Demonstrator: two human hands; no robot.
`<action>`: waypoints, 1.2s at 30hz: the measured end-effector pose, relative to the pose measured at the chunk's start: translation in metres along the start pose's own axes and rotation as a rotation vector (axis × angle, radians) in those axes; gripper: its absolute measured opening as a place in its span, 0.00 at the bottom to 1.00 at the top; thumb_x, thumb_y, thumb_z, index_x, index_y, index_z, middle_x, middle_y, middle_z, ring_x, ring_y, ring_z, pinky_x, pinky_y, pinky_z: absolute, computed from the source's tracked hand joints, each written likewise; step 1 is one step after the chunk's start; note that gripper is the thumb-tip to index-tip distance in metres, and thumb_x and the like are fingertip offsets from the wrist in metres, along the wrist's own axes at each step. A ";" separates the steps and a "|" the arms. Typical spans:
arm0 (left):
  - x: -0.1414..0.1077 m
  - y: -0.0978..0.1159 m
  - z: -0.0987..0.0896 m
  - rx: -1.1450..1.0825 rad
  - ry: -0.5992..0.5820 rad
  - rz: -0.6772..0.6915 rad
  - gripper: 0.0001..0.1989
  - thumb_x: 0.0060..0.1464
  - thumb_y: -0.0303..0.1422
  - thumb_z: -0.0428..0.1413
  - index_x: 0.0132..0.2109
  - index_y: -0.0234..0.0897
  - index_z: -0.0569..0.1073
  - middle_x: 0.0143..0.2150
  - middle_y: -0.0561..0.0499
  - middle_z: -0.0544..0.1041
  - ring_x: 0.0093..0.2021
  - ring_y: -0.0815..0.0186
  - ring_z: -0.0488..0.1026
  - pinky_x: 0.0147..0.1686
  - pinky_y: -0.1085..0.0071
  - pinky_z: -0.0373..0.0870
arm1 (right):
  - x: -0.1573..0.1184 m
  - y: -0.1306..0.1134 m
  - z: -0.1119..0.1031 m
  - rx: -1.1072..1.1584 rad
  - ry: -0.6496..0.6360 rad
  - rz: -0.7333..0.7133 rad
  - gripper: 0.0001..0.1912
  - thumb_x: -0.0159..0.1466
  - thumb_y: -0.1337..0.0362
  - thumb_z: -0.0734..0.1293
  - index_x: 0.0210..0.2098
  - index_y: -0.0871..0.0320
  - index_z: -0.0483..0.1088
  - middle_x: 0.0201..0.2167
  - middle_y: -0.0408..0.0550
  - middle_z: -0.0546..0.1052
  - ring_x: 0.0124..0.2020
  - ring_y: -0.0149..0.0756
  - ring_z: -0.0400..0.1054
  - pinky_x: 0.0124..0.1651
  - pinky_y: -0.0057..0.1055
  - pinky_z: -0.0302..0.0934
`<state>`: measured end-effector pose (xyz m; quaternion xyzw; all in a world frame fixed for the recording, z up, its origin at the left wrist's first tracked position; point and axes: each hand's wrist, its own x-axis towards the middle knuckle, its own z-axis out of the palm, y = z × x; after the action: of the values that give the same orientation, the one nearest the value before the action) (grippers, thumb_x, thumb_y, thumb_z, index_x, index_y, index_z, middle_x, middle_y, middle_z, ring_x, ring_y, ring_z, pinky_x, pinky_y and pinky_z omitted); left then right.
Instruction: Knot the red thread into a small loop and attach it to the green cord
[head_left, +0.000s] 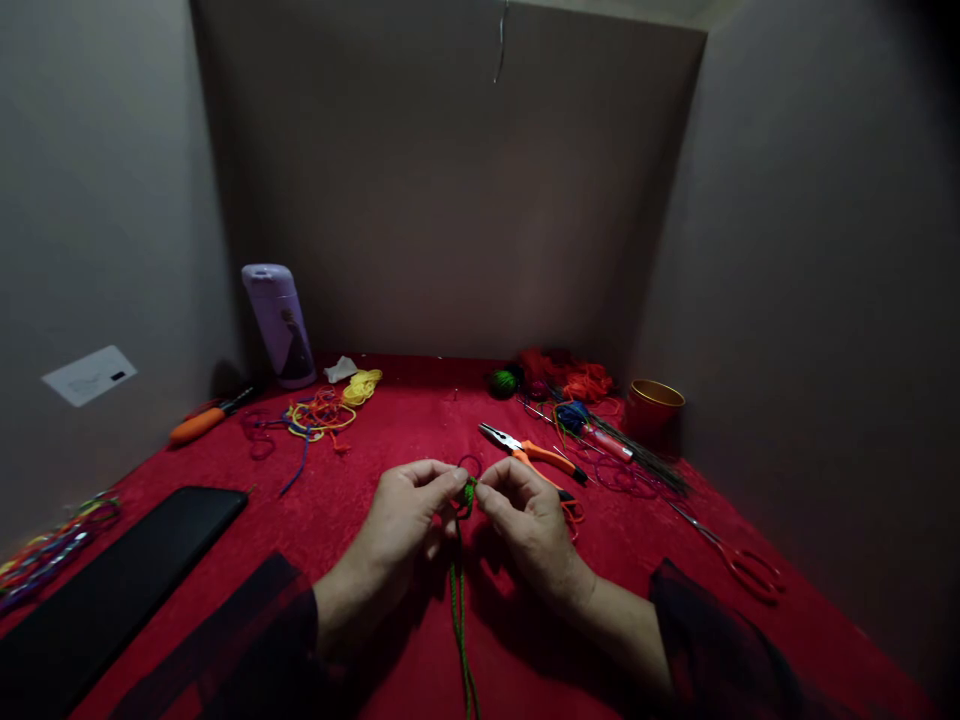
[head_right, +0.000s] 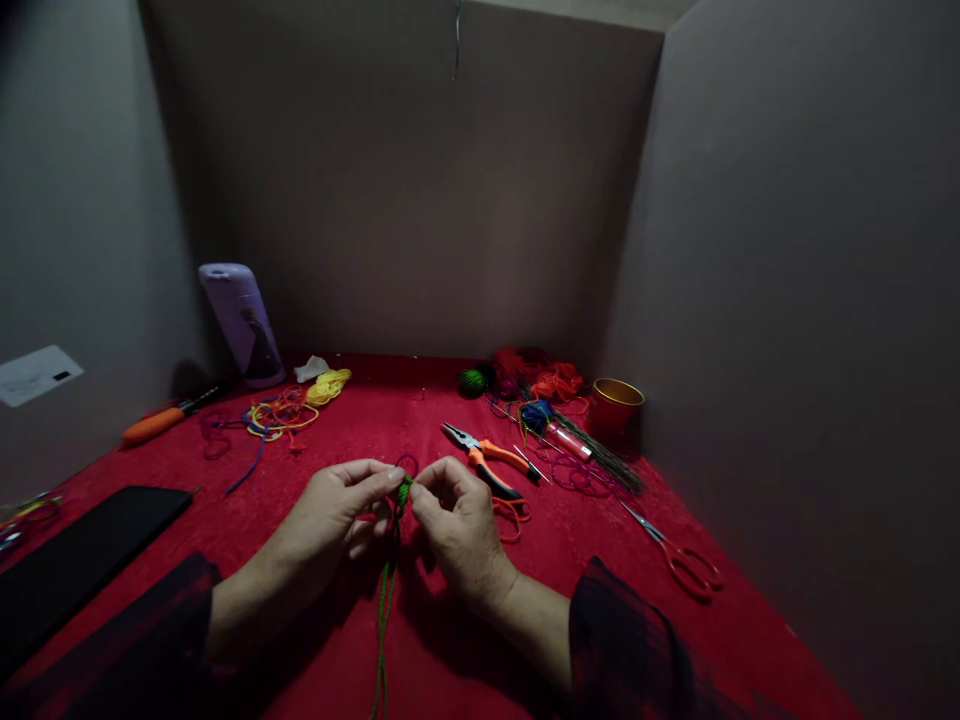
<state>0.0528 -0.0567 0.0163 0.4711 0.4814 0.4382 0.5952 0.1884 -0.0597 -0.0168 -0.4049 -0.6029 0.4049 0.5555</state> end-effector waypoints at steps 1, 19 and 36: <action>0.000 0.001 0.000 -0.004 0.006 0.000 0.09 0.48 0.36 0.56 0.28 0.34 0.68 0.15 0.58 0.65 0.11 0.77 0.58 0.09 0.82 0.50 | 0.000 0.000 0.000 0.012 -0.001 0.007 0.08 0.58 0.62 0.64 0.26 0.59 0.63 0.21 0.39 0.63 0.22 0.27 0.55 0.25 0.25 0.52; -0.006 0.007 0.003 0.136 0.008 0.017 0.12 0.52 0.38 0.52 0.28 0.33 0.68 0.15 0.56 0.68 0.09 0.78 0.56 0.08 0.83 0.49 | 0.005 0.004 0.003 0.133 0.038 0.052 0.10 0.59 0.59 0.65 0.27 0.59 0.64 0.22 0.39 0.64 0.21 0.26 0.54 0.23 0.24 0.49; -0.006 0.007 0.006 0.218 0.071 0.130 0.07 0.45 0.33 0.57 0.26 0.33 0.71 0.18 0.56 0.68 0.15 0.74 0.63 0.16 0.78 0.58 | 0.004 0.003 0.002 0.049 0.051 0.038 0.11 0.60 0.58 0.63 0.28 0.58 0.62 0.21 0.39 0.62 0.21 0.26 0.53 0.23 0.24 0.50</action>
<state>0.0570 -0.0622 0.0245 0.5472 0.5154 0.4374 0.4936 0.1862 -0.0552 -0.0185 -0.4126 -0.5707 0.4195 0.5728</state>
